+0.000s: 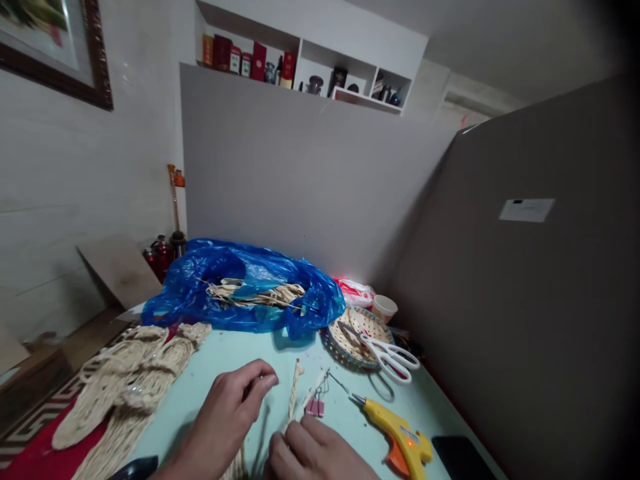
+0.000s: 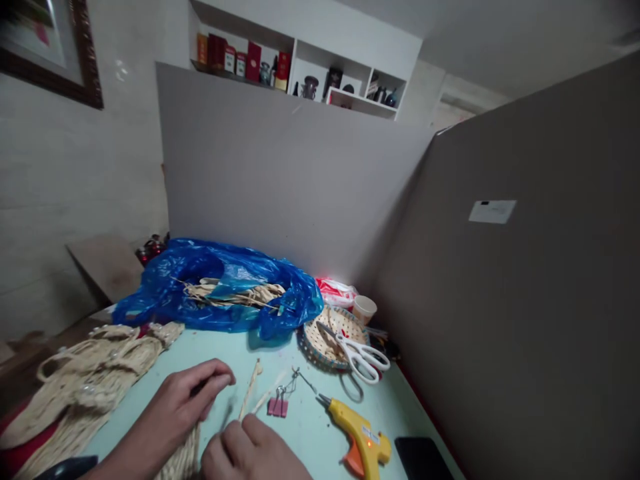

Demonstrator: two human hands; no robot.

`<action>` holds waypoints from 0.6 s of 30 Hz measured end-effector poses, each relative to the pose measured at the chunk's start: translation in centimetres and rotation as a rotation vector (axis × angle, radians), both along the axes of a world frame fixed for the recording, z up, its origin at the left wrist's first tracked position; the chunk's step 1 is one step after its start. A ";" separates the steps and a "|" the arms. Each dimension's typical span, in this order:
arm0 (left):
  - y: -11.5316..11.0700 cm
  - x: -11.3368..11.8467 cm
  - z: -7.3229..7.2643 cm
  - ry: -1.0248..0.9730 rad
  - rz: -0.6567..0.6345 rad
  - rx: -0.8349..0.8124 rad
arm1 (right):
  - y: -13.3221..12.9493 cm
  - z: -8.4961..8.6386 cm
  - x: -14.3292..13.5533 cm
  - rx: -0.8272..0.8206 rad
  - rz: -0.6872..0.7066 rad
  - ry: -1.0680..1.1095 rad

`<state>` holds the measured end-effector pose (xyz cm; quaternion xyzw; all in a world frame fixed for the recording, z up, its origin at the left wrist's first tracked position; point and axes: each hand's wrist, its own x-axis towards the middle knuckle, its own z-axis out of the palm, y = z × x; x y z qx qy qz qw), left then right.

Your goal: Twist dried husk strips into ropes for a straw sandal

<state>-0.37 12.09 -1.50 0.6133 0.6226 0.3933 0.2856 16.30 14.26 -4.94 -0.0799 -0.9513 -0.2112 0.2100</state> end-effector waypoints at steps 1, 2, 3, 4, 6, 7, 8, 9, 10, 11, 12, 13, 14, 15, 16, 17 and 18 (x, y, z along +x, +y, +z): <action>0.2 -0.2 -0.2 0.001 0.017 -0.005 | 0.5 0.2 -0.4 -0.029 0.009 -0.027; 0.5 -0.4 -0.4 0.004 0.029 -0.004 | 1.0 0.5 -0.7 -0.060 0.007 -0.064; 0.7 -0.5 -0.7 0.009 0.035 0.001 | 1.6 0.9 -0.9 -0.087 0.011 -0.107; 0.8 -0.4 -1.0 0.014 0.035 0.006 | 2.1 1.3 -0.8 -0.109 0.021 -0.153; 1.0 -0.2 -1.6 0.021 0.022 0.014 | 3.2 2.3 -0.4 -0.163 0.049 -0.221; 1.1 -0.1 -1.9 0.024 0.011 0.014 | 3.7 2.9 -0.2 -0.198 0.043 -0.234; 1.1 0.0 -2.1 0.030 0.002 0.009 | 4.2 3.4 0.1 -0.236 0.007 -0.232; 1.1 0.1 -2.3 0.037 -0.003 0.004 | 4.9 4.0 0.2 -0.270 -0.057 -0.217; 1.2 0.2 -2.4 0.042 -0.001 -0.004 | 5.6 4.4 0.1 -0.293 -0.142 -0.196; 1.2 0.2 -2.5 0.047 0.003 -0.010 | 6.5 4.9 -0.1 -0.302 -0.229 -0.168; 1.2 0.1 -2.5 0.050 0.007 -0.015 | 7.5 5.3 -0.4 -0.298 -0.313 -0.139; 1.2 0.1 -2.6 0.051 0.009 -0.018 | 8.6 5.6 -0.9 -0.287 -0.380 -0.106; 1.2 0.1 -2.7 0.052 0.006 -0.017 | 9.7 5.8 -1.6 -0.274 -0.434 -0.076; 1.3 0.1 -2.9 0.060 -0.005 -0.017 | 10.9 6.0 -2.3 -0.257 -0.479 -0.044; 1.3 0.1 -3.1 0.075 -0.016 -0.021 | 12.0 6.0 -3.1 -0.240 -0.517 -0.019; 1.4 0.2 -3.4 0.096 -0.024 -0.029 | 13.0 6.0 -3.9 -0.223 -0.547 -0.002; 1.5 0.3 -3.8 0.118 -0.025 -0.043 | 14.0 5.9 -4.7 -0.207 -0.571 0.007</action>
